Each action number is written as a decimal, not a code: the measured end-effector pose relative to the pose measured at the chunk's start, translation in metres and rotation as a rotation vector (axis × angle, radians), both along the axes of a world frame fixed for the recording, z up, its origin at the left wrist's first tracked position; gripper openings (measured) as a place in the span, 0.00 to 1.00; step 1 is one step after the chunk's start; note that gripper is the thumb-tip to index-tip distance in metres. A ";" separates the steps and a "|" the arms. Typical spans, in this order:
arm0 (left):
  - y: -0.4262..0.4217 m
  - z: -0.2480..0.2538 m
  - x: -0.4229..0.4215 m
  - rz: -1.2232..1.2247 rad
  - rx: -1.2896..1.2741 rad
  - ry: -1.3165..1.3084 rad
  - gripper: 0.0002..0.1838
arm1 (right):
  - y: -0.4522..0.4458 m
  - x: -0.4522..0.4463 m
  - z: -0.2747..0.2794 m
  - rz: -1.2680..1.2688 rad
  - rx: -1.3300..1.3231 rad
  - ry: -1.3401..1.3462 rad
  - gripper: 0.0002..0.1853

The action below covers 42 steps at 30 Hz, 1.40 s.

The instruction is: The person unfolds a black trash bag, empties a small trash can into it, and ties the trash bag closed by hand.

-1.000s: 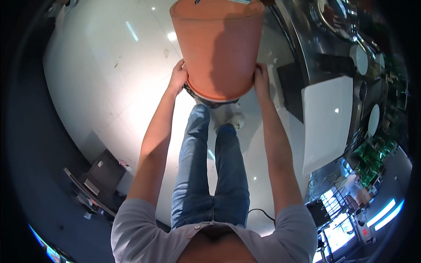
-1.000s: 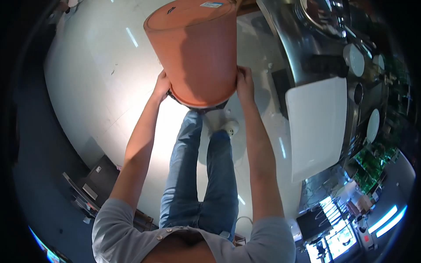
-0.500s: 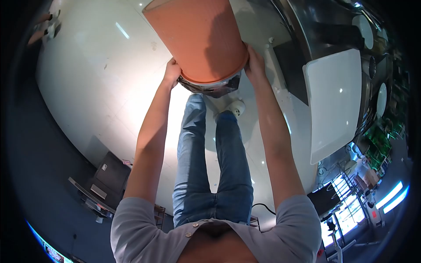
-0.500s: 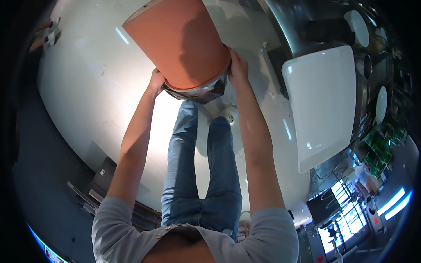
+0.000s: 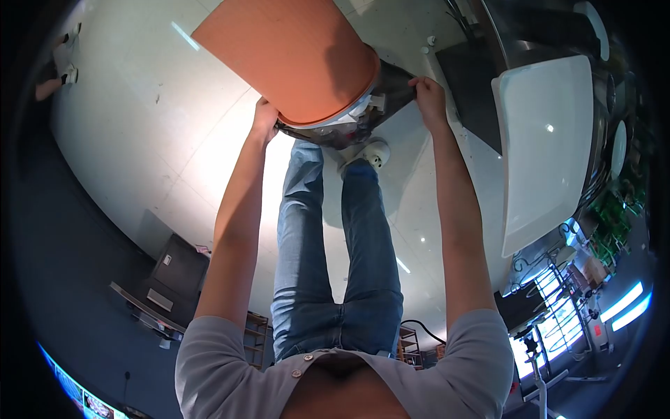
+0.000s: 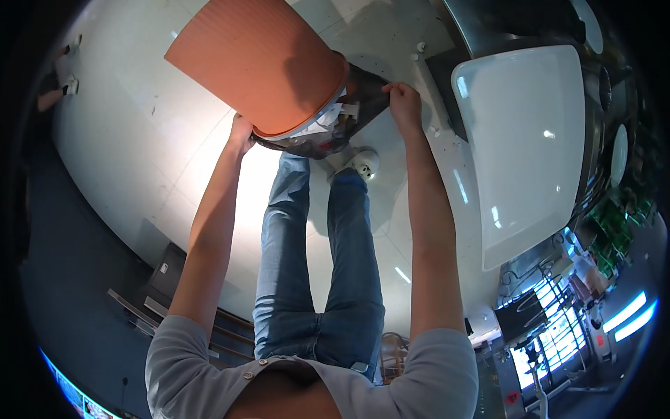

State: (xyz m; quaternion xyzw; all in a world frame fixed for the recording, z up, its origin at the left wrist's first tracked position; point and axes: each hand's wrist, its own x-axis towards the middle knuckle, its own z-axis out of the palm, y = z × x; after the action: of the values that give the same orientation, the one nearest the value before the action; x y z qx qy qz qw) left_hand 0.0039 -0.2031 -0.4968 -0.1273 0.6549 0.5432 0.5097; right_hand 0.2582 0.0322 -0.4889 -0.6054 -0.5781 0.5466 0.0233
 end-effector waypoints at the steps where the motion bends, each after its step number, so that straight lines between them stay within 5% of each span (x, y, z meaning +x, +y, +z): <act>1: -0.001 0.001 -0.001 0.012 0.009 -0.008 0.12 | -0.001 -0.005 0.015 -0.003 0.000 0.003 0.08; 4: 0.000 0.004 -0.005 0.024 0.040 -0.024 0.13 | -0.007 -0.013 0.039 0.124 0.163 -0.140 0.06; 6: 0.003 0.009 -0.007 0.025 0.063 -0.030 0.14 | -0.010 -0.012 0.034 0.338 0.611 -0.141 0.03; 12: 0.010 0.024 -0.014 0.058 0.083 0.009 0.14 | -0.002 -0.009 0.022 0.575 0.813 -0.096 0.09; 18: 0.011 0.025 -0.029 0.066 0.111 0.035 0.15 | -0.002 -0.006 0.058 0.888 0.607 -0.268 0.21; 32: 0.001 0.041 -0.021 -0.086 0.161 0.049 0.26 | 0.012 -0.029 0.077 0.533 0.507 0.049 0.33; 36: -0.012 -0.009 -0.034 -0.049 0.259 -0.016 0.28 | 0.020 -0.028 0.057 0.539 0.554 0.097 0.32; 39: -0.021 -0.028 -0.045 -0.086 0.234 -0.100 0.21 | 0.014 -0.028 0.056 0.551 0.599 0.117 0.35; 42: 0.001 0.005 -0.035 0.040 0.191 -0.200 0.13 | 0.014 -0.037 0.069 0.470 0.595 0.142 0.35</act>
State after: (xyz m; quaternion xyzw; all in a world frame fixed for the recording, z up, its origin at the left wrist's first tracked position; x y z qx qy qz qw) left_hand -0.0311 -0.2020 -0.4915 -0.1448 0.5437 0.5976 0.5712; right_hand 0.2209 0.0459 -0.4195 -0.3837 -0.8315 0.3859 0.1120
